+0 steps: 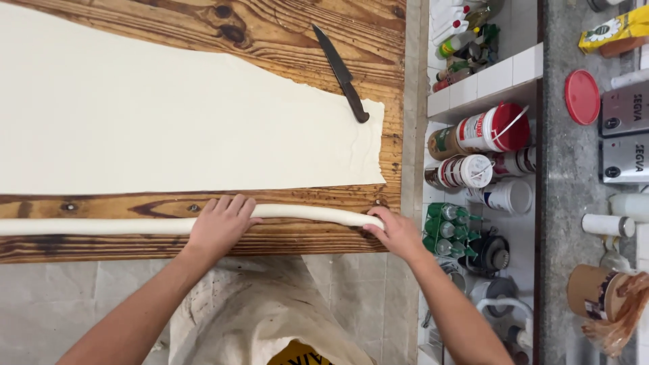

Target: Flattening a large piece of dough, cutting a strip, rolling it into a rope, and cutting it into individual bread roll portions.

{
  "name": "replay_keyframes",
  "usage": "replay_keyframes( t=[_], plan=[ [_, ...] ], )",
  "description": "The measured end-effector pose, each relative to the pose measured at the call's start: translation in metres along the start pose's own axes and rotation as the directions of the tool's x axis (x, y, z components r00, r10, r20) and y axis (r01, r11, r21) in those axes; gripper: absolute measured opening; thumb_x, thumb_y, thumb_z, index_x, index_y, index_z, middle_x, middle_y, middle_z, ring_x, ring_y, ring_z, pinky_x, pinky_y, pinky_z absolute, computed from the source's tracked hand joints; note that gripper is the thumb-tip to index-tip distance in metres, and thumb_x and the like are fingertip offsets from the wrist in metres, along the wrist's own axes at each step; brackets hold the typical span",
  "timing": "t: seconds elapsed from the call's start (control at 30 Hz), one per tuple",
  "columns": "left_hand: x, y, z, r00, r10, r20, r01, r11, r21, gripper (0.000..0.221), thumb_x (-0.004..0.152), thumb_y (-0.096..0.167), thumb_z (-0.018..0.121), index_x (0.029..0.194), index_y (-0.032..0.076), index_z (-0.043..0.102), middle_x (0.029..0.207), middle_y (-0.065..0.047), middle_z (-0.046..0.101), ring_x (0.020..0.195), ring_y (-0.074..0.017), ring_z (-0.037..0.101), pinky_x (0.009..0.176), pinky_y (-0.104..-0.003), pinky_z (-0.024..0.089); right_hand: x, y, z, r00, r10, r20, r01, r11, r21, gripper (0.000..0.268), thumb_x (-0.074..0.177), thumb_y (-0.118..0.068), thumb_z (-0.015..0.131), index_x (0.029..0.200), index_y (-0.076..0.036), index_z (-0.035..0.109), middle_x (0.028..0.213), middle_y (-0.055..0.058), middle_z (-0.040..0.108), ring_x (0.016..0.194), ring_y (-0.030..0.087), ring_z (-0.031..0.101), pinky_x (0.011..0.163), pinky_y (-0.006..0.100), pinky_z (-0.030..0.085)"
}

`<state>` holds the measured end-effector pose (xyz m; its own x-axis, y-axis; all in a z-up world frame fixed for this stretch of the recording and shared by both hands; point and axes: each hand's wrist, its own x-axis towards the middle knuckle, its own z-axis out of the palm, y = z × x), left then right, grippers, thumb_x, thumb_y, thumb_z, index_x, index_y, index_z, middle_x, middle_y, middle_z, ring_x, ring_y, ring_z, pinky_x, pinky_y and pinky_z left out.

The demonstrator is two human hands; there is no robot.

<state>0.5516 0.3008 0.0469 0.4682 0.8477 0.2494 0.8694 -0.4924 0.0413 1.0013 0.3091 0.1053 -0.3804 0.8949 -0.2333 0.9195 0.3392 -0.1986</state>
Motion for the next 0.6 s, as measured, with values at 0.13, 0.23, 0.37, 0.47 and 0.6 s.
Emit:
replay_keyframes(
  t=[0.13, 0.23, 0.37, 0.47, 0.6],
  plan=[
    [-0.007, 0.029, 0.006, 1.000, -0.011, 0.000, 0.011, 1.000, -0.026, 0.036, 0.097, 0.045, 0.054, 0.115, 0.016, 0.065, 0.108, -0.007, 0.062, 0.102, -0.0312, 0.065, 0.086, -0.045, 0.051, -0.019, -0.012, 0.036, 0.987, 0.156, -0.037, -0.156, 0.988, 0.013, 0.050, 0.101, -0.051, 0.053, 0.145, -0.027, 0.051, 0.134, 0.002, 0.064, 0.125, 0.023, 0.062, 0.109, 0.042, 0.046],
    [0.011, 0.070, -0.011, 0.994, 0.076, -0.075, -0.085, 0.988, -0.129, 0.051, 0.090, 0.044, 0.060, 0.129, 0.012, 0.062, 0.133, -0.014, 0.060, 0.128, -0.0380, 0.057, 0.106, -0.056, 0.040, -0.025, -0.029, 0.047, 0.973, 0.140, -0.185, -0.154, 0.986, -0.064, 0.058, 0.107, -0.045, 0.041, 0.158, -0.017, 0.039, 0.155, 0.008, 0.047, 0.143, 0.027, 0.045, 0.121, 0.046, 0.031],
    [0.055, 0.099, -0.002, 0.991, 0.065, -0.120, -0.082, 0.987, -0.138, 0.080, 0.097, 0.059, 0.038, 0.162, 0.011, 0.032, 0.168, -0.019, 0.030, 0.154, -0.0454, 0.027, 0.122, -0.065, 0.020, 0.018, -0.005, 0.042, 0.953, 0.036, -0.302, -0.084, 0.985, -0.148, 0.064, 0.108, -0.048, 0.029, 0.164, -0.015, 0.031, 0.167, 0.009, 0.034, 0.153, 0.031, 0.030, 0.124, 0.051, 0.021],
    [0.107, 0.088, -0.008, 0.959, -0.059, 0.276, 0.096, 0.988, -0.123, 0.079, 0.100, 0.066, 0.032, 0.164, 0.020, 0.028, 0.171, -0.013, 0.023, 0.158, -0.0406, 0.014, 0.124, -0.066, 0.007, 0.057, 0.010, 0.033, 0.961, 0.206, -0.182, -0.228, 0.968, -0.108, 0.064, 0.108, -0.047, 0.025, 0.166, -0.018, 0.025, 0.172, 0.010, 0.021, 0.158, 0.032, 0.016, 0.128, 0.051, 0.013],
    [0.090, 0.095, -0.002, 0.975, 0.027, 0.221, 0.017, 0.981, -0.192, 0.083, 0.095, 0.069, 0.041, 0.162, 0.021, 0.032, 0.169, -0.011, 0.030, 0.158, -0.0342, 0.021, 0.125, -0.064, 0.008, 0.024, -0.025, 0.035, 0.964, 0.256, -0.069, -0.259, 0.965, -0.037, 0.078, 0.103, -0.060, -0.004, 0.165, -0.023, 0.026, 0.171, 0.006, 0.022, 0.158, 0.030, 0.014, 0.127, 0.050, 0.008]
  ],
)
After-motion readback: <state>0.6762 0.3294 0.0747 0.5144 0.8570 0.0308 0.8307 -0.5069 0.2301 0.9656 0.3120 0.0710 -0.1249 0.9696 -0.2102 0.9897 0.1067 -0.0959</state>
